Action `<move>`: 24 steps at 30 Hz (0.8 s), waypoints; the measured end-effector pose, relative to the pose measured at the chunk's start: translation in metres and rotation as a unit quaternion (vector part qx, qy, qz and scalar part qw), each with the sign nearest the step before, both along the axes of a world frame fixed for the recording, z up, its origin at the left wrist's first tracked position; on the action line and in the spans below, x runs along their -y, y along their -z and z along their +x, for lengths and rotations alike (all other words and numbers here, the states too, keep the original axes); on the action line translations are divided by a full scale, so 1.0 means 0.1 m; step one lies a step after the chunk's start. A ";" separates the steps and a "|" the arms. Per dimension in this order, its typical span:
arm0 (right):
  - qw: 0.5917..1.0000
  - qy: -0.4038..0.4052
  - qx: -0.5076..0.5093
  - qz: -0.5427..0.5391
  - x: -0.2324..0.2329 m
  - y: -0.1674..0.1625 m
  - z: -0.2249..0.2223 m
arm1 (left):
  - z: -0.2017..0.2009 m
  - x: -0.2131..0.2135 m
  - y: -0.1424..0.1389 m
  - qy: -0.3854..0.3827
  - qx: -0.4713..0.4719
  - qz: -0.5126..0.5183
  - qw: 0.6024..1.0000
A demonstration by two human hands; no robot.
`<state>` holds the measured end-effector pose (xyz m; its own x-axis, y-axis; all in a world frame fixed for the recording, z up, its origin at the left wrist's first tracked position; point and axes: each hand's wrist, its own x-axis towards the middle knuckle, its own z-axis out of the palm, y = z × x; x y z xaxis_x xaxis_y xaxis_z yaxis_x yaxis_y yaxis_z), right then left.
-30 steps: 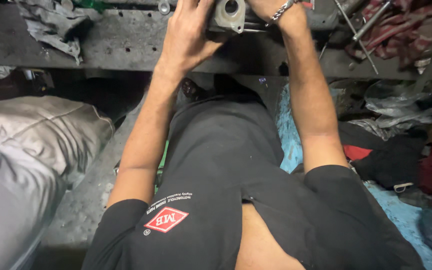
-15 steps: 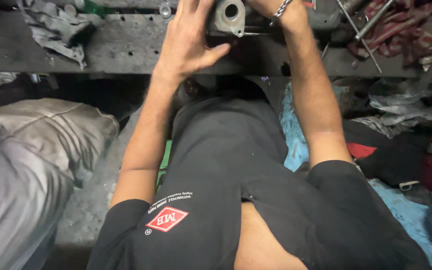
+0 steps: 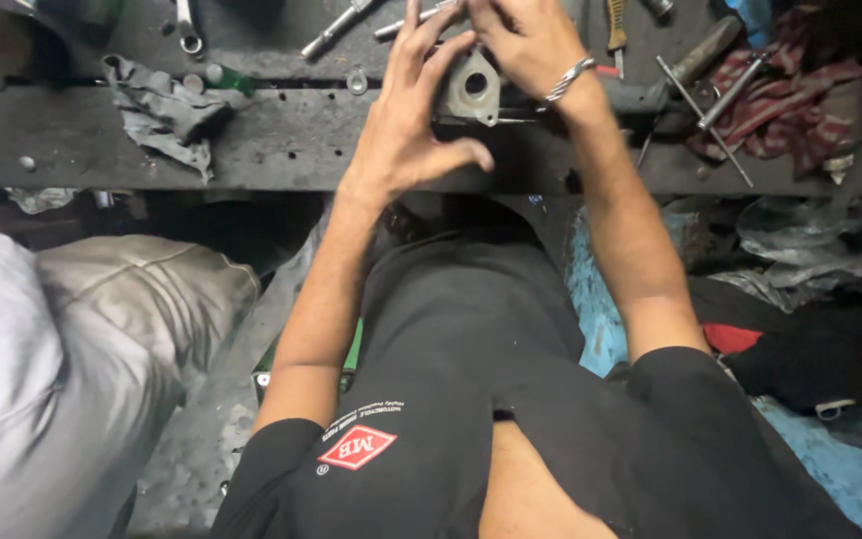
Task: The person uses a T-handle wrench to tighten bolts on a metallic engine cylinder head placed on a workbench. They repeatedly rotate the wrench, reposition the cylinder head, and adjust their grip while working in a cluttered workshop.
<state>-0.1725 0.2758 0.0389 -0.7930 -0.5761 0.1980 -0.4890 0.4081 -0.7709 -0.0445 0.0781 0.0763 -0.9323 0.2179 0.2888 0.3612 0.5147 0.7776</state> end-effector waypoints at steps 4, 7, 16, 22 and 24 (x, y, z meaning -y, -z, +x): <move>0.996 -0.037 0.078 -0.033 -0.01 -0.11 -0.04 | -0.02 0.01 0.01 0.012 0.001 0.003 1.000; 0.999 -0.026 0.013 -0.033 -0.02 -0.15 -0.03 | -0.04 -0.05 0.00 -0.031 0.003 -0.034 0.999; 0.993 -0.041 0.102 -0.052 -0.03 -0.14 -0.09 | -0.02 -0.03 -0.04 0.010 -0.006 0.010 1.000; 1.000 0.019 0.020 0.002 -0.01 -0.14 -0.04 | -0.05 -0.09 -0.03 -0.014 -0.006 -0.007 1.000; 0.998 0.014 0.065 -0.001 0.00 -0.16 -0.06 | -0.06 -0.08 -0.05 0.008 -0.015 0.013 1.000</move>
